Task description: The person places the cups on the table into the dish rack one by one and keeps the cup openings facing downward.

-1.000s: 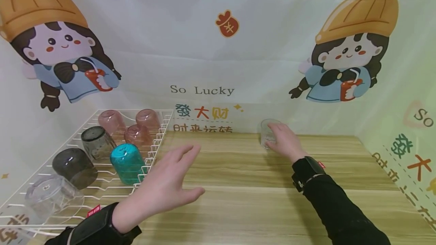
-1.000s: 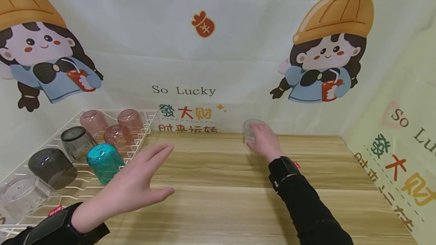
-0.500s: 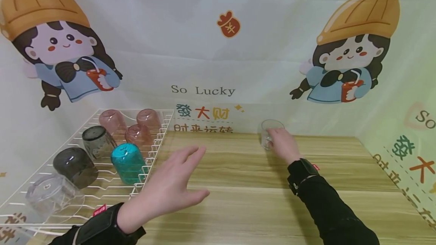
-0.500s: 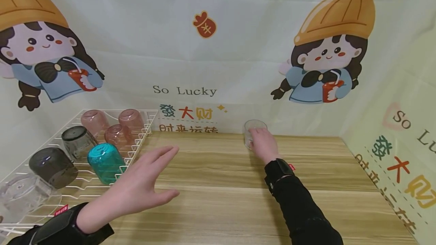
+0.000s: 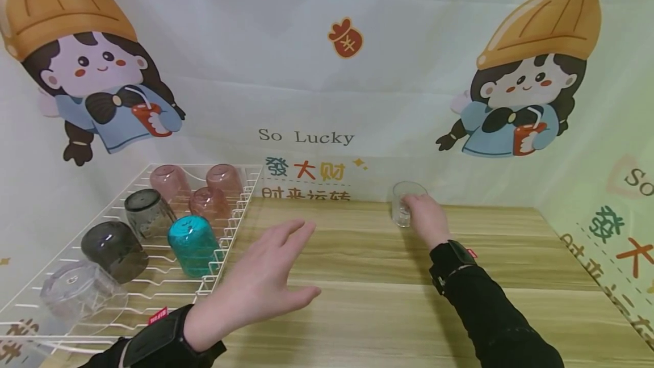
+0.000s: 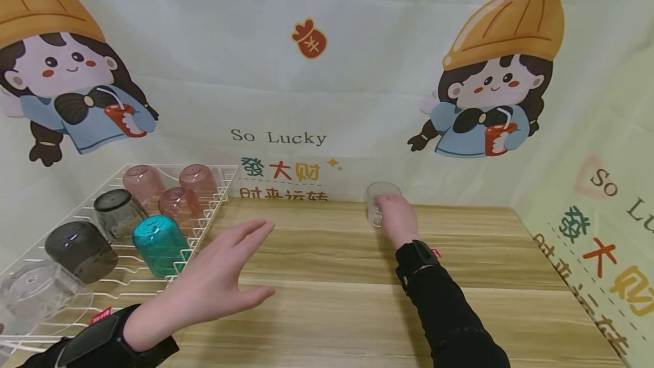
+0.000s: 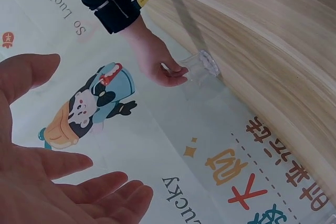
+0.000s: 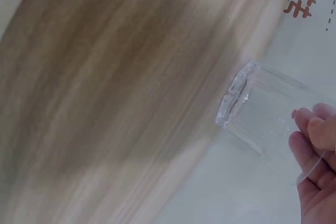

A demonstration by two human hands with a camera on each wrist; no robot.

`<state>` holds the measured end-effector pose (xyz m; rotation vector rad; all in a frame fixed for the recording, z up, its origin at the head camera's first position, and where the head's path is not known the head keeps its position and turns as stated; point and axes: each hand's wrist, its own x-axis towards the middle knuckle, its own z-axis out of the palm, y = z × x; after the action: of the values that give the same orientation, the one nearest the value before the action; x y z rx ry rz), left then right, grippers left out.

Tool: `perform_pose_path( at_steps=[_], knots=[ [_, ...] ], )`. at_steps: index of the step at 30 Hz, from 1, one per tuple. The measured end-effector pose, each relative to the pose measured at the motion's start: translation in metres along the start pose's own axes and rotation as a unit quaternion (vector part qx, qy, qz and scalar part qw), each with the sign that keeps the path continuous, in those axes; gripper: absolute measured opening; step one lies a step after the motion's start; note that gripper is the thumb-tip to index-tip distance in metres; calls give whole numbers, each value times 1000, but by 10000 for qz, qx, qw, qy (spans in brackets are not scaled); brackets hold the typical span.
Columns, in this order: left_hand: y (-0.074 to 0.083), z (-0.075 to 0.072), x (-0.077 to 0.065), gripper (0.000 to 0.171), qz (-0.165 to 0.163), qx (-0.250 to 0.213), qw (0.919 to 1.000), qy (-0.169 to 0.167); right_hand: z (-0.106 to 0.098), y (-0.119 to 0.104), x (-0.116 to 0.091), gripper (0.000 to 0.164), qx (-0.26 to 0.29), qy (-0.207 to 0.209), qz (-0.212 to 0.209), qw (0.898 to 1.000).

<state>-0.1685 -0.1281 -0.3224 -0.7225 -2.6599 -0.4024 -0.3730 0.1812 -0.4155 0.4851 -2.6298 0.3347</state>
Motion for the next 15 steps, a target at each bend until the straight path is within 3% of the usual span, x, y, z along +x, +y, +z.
perform_pose_path(
  at_steps=[7, 15],
  knots=[
    [7, 0, 8, 92, 99, -69, 9999, 65, -6, 8, -8, 19, 465, 136, 63, 9988],
    [13, -2, 20, 94, 178, -214, 9995, 167, -25, -5, -14, 14, 834, 644, -179, 9943]
  ],
)
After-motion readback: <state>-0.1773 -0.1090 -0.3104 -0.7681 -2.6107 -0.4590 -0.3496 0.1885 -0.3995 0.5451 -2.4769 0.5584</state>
